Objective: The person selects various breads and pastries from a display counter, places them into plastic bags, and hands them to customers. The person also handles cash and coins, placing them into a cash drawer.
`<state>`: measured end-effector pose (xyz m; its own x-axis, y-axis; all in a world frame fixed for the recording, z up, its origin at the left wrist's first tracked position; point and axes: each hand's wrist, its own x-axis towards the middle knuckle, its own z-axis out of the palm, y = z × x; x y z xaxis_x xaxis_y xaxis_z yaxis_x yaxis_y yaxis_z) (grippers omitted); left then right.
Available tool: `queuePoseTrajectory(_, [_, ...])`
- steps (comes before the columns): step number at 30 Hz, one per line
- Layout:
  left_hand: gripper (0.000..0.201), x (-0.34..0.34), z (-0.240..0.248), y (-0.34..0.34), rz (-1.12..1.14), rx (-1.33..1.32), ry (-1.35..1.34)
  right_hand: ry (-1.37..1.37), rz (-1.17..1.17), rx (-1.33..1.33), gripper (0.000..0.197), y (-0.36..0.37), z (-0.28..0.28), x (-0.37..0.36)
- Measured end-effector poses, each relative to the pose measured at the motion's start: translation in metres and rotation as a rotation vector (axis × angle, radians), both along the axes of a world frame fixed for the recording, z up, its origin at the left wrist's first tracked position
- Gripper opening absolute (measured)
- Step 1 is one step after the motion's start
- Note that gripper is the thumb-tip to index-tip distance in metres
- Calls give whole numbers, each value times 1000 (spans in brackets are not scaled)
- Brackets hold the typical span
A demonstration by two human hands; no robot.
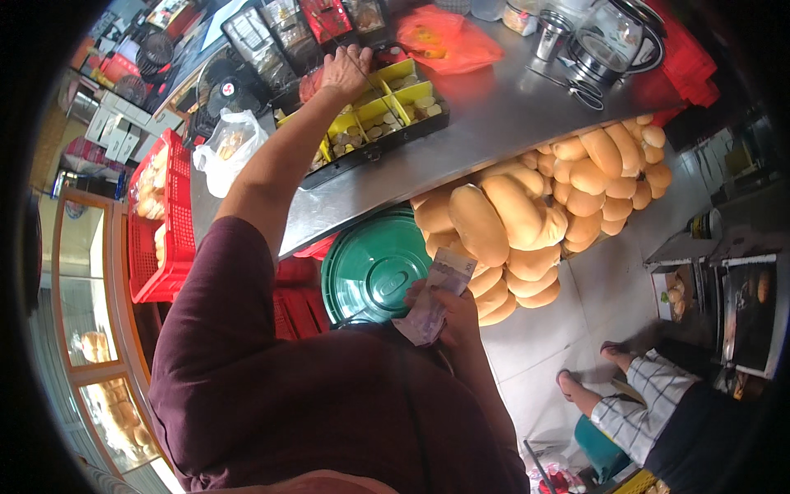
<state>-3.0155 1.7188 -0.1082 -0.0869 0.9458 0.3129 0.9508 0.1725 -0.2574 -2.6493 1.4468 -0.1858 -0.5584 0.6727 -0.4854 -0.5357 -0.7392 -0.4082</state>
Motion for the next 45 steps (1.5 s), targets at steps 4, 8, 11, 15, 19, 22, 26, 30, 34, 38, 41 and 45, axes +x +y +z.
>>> queuePoseTrajectory(4, [46, 18, -24, -36, -2, 157, -27, -10, -33, 45, 36, 7, 1, 0])
queuePoseTrajectory(8, [31, 40, 3, -107, -162, 50, -1, 0, -47, 66, 32, 14, -8, 10])
queuePoseTrajectory(11, [21, 13, 27, -129, -158, 395, -55, -81, -23, 65, 31, 15, -8, 14])
queuePoseTrajectory(15, [14, -54, 14, -119, 6, 497, -262, -33, -28, 50, 33, 15, -5, 9])
queuePoseTrajectory(19, [21, -48, 14, -91, 107, 412, -286, 26, -24, 27, 34, 11, -17, 4])
queuePoseTrajectory(22, [32, -64, 3, -58, 198, 242, -220, 20, -51, 3, 36, 10, -16, 2])
queuePoseTrajectory(26, [27, -64, 9, -43, 264, 62, -175, -1, -91, 41, 35, 10, -9, 5])
queuePoseTrajectory(30, [23, -56, 12, -45, 239, 76, -156, -52, -165, 62, 32, 11, -7, 15])
queuePoseTrajectory(34, [23, -56, 16, -64, 200, 309, -107, -109, -151, 71, 30, 13, -11, 23])
queuePoseTrajectory(38, [23, -72, 17, -88, 118, 624, -303, -99, -107, 74, 27, 16, -8, 16])
queuePoseTrajectory(41, [22, -62, 20, -120, 71, 871, -637, -173, -104, 147, 25, 15, 6, 3])
queuePoseTrajectory(45, [24, 12, 7, -198, 183, 518, -1170, -501, -221, 658, 35, 10, 13, -28])
